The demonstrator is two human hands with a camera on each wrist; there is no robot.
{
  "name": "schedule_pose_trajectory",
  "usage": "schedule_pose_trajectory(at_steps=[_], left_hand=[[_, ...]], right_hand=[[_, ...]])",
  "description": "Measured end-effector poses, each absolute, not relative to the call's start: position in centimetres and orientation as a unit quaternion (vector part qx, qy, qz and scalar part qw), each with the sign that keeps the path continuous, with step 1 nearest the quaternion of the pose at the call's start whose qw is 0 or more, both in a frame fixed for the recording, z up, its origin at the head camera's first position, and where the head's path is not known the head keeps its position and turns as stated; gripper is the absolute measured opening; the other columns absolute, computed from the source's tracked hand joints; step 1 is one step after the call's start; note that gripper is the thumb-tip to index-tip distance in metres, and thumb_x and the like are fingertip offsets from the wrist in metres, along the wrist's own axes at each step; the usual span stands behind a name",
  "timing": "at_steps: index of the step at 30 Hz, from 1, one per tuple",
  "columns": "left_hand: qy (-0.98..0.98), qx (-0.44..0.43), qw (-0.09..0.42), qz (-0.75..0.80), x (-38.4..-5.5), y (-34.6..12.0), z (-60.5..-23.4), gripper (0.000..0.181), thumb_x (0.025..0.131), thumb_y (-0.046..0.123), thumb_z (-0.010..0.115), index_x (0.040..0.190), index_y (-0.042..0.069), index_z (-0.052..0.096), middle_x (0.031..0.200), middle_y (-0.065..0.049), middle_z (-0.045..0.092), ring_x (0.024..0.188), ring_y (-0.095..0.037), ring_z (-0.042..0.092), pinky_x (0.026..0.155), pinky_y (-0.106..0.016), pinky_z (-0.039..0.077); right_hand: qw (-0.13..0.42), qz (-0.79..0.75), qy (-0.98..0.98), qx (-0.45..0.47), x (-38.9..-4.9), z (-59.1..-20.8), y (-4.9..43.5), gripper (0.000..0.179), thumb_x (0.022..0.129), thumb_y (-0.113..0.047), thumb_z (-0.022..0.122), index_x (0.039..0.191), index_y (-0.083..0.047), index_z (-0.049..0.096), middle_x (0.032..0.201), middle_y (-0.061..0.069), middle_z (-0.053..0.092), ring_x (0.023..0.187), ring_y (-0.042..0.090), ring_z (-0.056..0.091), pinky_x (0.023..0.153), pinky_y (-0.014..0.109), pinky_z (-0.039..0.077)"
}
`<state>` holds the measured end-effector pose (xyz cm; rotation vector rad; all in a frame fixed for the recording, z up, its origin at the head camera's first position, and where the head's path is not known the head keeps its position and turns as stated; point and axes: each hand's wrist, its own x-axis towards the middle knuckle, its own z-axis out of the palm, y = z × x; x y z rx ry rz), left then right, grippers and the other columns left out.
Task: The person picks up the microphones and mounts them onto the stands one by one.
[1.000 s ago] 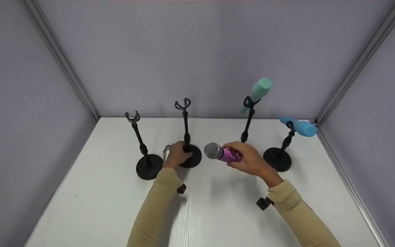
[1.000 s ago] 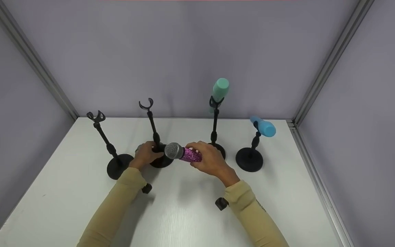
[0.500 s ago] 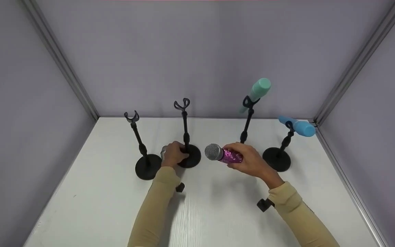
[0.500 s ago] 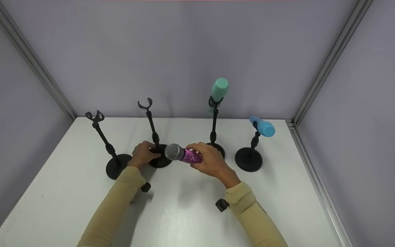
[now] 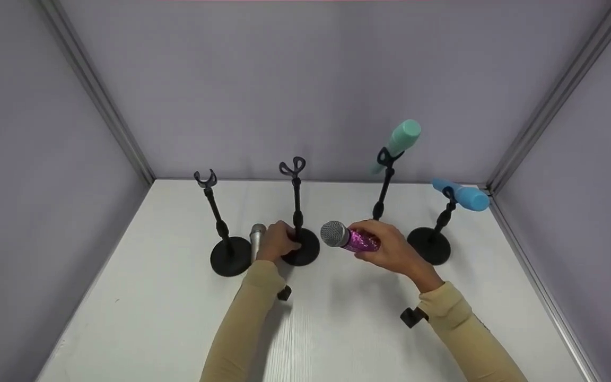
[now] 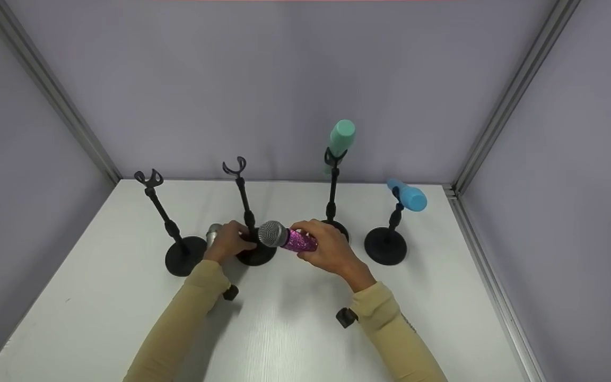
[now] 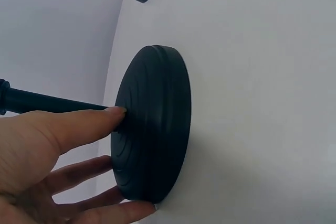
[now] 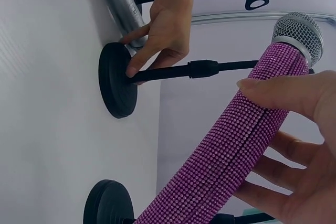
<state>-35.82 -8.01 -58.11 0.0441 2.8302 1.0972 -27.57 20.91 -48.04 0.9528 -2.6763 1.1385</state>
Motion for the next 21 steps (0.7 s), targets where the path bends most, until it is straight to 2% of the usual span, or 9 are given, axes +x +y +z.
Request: schedule_pose_trajectory(at_steps=[7,12,21], left_hand=[[0.933,0.02,0.073,0.351,-34.6,-6.9,-57.9,0.026,0.083,0.01,0.084,0.108,0.006,0.078,0.105,-0.011,0.078,0.099,-0.027,0.073,0.092,-0.044,0.059],[0.925,0.026,0.064,0.373,-33.8,-6.3,-58.2,0.021,0.082,0.009,0.083,0.103,0.008,0.08,0.1,-0.009,0.078,0.096,-0.025,0.071,0.089,-0.044,0.058],[0.897,0.052,0.015,0.438,-31.8,-5.3,-59.8,0.028,0.081,0.009,0.084,0.108,0.004,0.078,0.123,-0.015,0.073,0.118,-0.033,0.067,0.102,-0.05,0.054]], right_hand=[[0.033,0.397,-0.863,0.311,-27.6,-47.9,21.3,0.053,0.083,-0.006,0.085,0.131,-0.014,0.065,0.127,0.009,0.069,0.115,0.028,0.066,0.095,0.049,0.059],[0.036,0.418,-0.854,0.306,-27.5,-47.7,21.5,0.053,0.082,-0.004,0.085,0.131,-0.012,0.065,0.126,0.01,0.069,0.113,0.028,0.067,0.094,0.049,0.06],[0.058,0.444,-0.844,0.296,-27.3,-47.4,22.0,0.054,0.081,-0.002,0.086,0.13,-0.011,0.066,0.124,0.008,0.07,0.112,0.025,0.068,0.094,0.045,0.06]])
